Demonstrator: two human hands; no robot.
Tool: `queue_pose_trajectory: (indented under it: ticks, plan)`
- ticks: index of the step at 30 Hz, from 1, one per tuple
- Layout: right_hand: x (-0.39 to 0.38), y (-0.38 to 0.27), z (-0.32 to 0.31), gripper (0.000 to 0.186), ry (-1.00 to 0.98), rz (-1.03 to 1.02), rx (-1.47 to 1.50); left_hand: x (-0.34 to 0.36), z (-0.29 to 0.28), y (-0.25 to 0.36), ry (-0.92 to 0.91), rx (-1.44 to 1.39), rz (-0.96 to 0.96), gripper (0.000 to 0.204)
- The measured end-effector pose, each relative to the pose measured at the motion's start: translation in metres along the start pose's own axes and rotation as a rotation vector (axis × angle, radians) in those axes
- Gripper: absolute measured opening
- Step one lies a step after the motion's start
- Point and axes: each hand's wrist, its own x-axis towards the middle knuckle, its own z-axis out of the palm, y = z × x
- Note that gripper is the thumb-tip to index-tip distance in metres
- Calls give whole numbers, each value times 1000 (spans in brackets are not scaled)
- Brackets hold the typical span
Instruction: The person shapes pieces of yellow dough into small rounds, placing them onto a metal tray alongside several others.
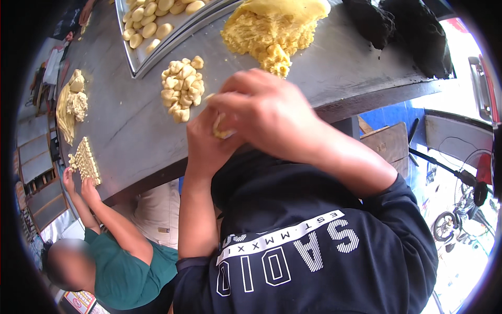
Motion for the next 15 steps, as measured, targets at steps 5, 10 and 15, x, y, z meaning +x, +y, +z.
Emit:
queue_pose_trajectory:
  ticks: [5, 10, 15]
  plan:
    - [-27, 51, -38, 20, -50, 186, -473, -4, -20, 1, -152, -477, -360, 52]
    - [-27, 45, -39, 9, -76, 179, -293, -3, -12, -7, -102, -704, -152, 60]
    - [-30, 42, -42, 15, -65, 259, -173, -3, -13, -9, -106, -930, -238, 46]
